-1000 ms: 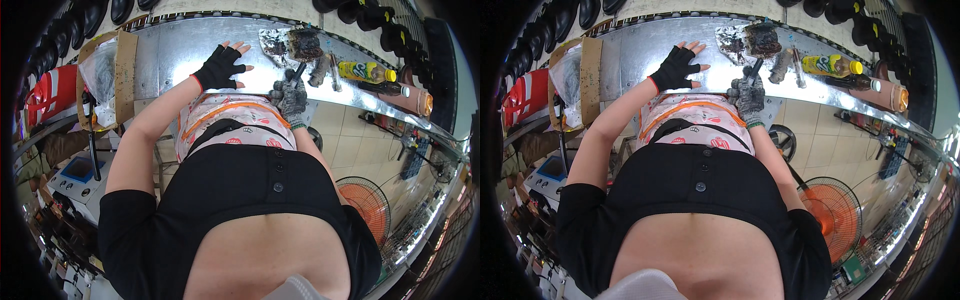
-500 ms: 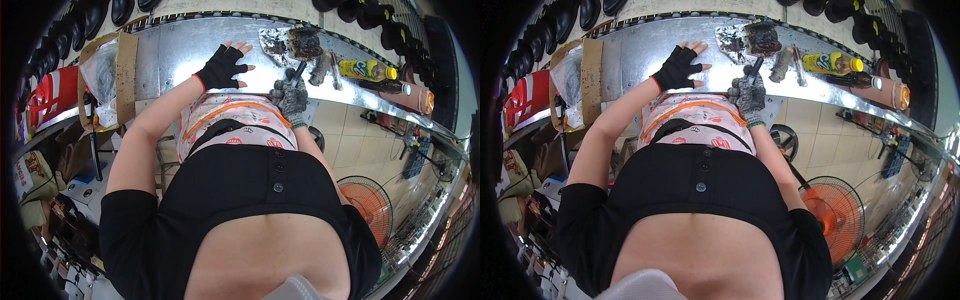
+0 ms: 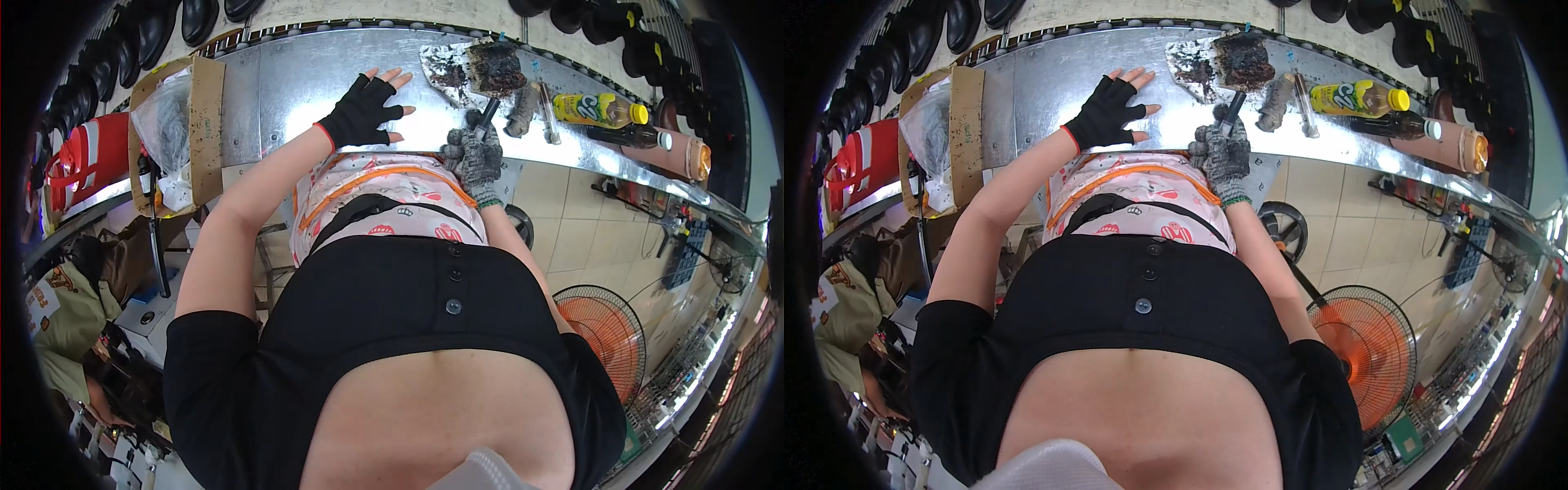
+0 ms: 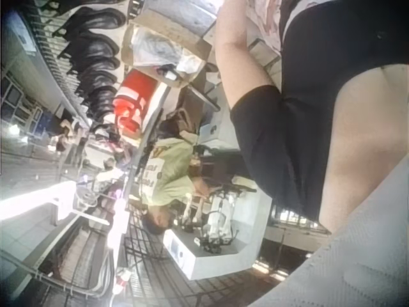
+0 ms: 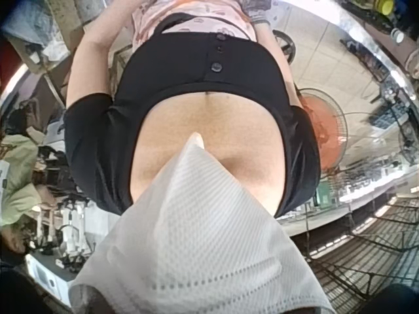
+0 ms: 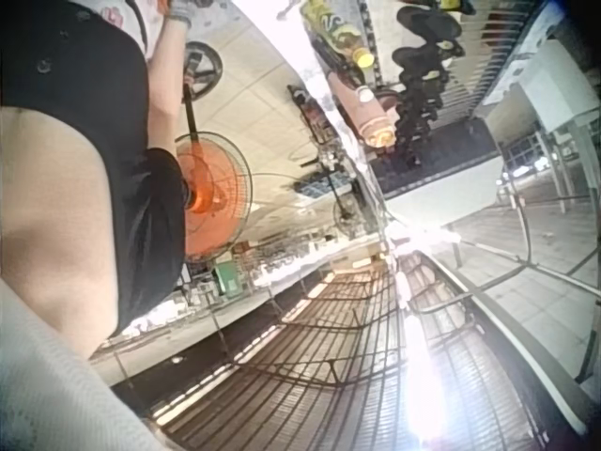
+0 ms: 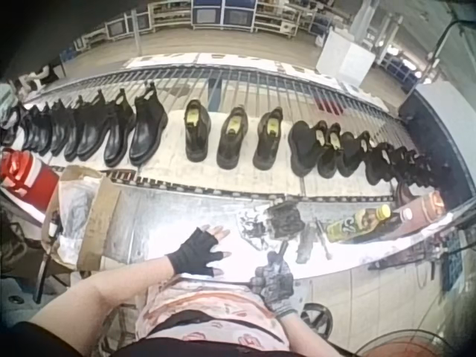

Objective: The person repeatedly picks up black shoes from a conveyor belt and applies a substance to the surface using a brush. They handle the shoes one at a time, rotating them to cover different areas before placing them back on the belt. The process is repetitive and involves consistent hand movements.

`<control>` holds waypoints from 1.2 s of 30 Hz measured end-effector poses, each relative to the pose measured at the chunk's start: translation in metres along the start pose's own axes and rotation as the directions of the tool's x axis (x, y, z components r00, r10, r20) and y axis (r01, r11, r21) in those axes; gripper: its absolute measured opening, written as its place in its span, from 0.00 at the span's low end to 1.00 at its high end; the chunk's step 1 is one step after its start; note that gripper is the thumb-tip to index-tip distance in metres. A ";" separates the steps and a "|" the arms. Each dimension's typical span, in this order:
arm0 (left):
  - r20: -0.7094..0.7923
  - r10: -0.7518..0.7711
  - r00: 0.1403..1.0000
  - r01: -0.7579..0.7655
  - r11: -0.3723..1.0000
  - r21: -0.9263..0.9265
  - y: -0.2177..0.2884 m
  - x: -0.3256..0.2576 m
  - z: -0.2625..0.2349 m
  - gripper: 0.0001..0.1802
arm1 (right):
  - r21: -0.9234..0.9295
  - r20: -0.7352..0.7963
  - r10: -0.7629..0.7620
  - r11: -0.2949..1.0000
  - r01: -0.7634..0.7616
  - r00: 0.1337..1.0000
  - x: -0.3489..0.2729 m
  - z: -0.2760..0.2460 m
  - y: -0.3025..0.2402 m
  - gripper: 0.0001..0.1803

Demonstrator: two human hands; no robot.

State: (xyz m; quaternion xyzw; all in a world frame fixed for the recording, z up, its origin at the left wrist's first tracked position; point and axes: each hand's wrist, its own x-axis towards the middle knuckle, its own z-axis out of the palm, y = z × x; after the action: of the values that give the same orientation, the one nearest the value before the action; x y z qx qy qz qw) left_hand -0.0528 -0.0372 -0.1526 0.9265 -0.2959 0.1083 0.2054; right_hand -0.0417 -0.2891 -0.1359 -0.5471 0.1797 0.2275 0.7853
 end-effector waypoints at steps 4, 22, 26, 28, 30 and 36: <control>0.005 0.008 1.000 -0.008 1.000 -0.010 0.000 -0.003 -0.001 0.25 | 0.000 0.005 0.013 1.000 -0.013 1.000 0.002 -0.001 -0.001 0.21; -0.175 -0.195 0.965 0.187 0.980 -0.063 0.002 0.008 0.015 0.15 | 0.021 0.027 0.016 1.000 -0.017 1.000 0.003 -0.005 0.001 0.20; -0.035 -0.265 0.964 0.259 0.958 -0.126 0.003 0.025 0.012 0.13 | 0.035 0.003 0.025 0.999 -0.025 1.000 0.000 0.003 -0.003 0.19; 0.068 -0.267 0.961 0.274 0.952 -0.135 0.000 0.033 0.008 0.11 | 0.037 0.007 0.006 0.999 -0.006 1.000 0.001 0.001 -0.001 0.19; 0.078 -0.208 0.975 0.217 0.968 -0.123 -0.005 0.038 0.008 0.10 | 0.040 0.016 -0.012 0.999 0.011 1.000 0.003 -0.002 0.002 0.19; 0.083 -0.071 0.994 0.068 0.997 0.044 -0.004 0.049 0.009 0.08 | 0.018 0.007 0.002 1.000 -0.002 1.000 0.005 -0.004 0.003 0.20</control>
State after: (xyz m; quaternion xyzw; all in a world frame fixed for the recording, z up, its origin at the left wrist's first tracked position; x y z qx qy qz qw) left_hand -0.0106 -0.0632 -0.1463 0.9440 -0.2696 0.0678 0.1775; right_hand -0.0393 -0.2909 -0.1426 -0.5390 0.1797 0.2283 0.7906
